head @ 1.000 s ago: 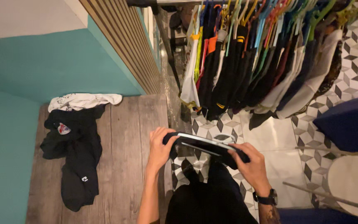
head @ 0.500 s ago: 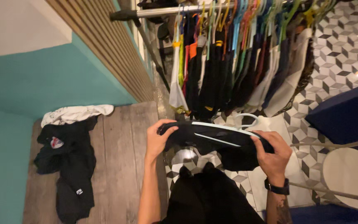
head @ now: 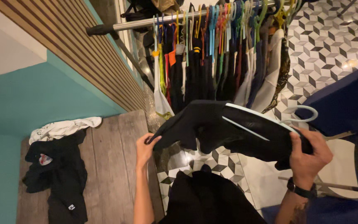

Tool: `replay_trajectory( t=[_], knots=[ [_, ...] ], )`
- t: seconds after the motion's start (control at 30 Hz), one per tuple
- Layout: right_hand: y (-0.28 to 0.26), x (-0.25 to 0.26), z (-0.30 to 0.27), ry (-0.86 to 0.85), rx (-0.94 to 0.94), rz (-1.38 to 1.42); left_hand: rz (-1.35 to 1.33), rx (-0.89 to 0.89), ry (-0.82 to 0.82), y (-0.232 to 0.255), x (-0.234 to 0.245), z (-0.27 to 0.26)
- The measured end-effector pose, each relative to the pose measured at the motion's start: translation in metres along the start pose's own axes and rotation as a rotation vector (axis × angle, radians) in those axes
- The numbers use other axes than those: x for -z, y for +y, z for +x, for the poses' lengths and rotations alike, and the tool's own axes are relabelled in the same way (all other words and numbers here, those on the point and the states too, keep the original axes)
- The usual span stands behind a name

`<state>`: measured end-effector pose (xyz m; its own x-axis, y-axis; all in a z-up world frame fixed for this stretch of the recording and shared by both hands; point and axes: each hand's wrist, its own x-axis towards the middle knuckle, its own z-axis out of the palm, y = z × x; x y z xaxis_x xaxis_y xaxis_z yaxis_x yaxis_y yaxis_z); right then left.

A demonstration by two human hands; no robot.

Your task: The person lays out a white t-shirt on a wooden table, smooths it, places a hanger inside, and hangs it on a clothing rack. Then the person repeats the process with a black t-shirt.

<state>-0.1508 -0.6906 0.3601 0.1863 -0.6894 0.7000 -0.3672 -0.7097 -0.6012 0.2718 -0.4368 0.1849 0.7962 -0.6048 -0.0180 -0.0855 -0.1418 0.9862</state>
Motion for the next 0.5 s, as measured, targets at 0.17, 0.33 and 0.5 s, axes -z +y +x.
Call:
replay_trajectory(
  t=[0.17,0.33,0.5],
  knots=[
    [-0.012,0.011,0.007,-0.061,-0.003,-0.012,0.451,-0.042,0.081,-0.022,0.013,-0.001],
    [-0.032,0.009,0.006,-0.076,0.023,-0.04,0.765,-0.194,0.234,0.033,-0.008,0.005],
    [-0.04,0.002,-0.005,-0.09,-0.015,0.006,0.409,-0.599,0.112,0.157,-0.063,-0.01]
  ],
)
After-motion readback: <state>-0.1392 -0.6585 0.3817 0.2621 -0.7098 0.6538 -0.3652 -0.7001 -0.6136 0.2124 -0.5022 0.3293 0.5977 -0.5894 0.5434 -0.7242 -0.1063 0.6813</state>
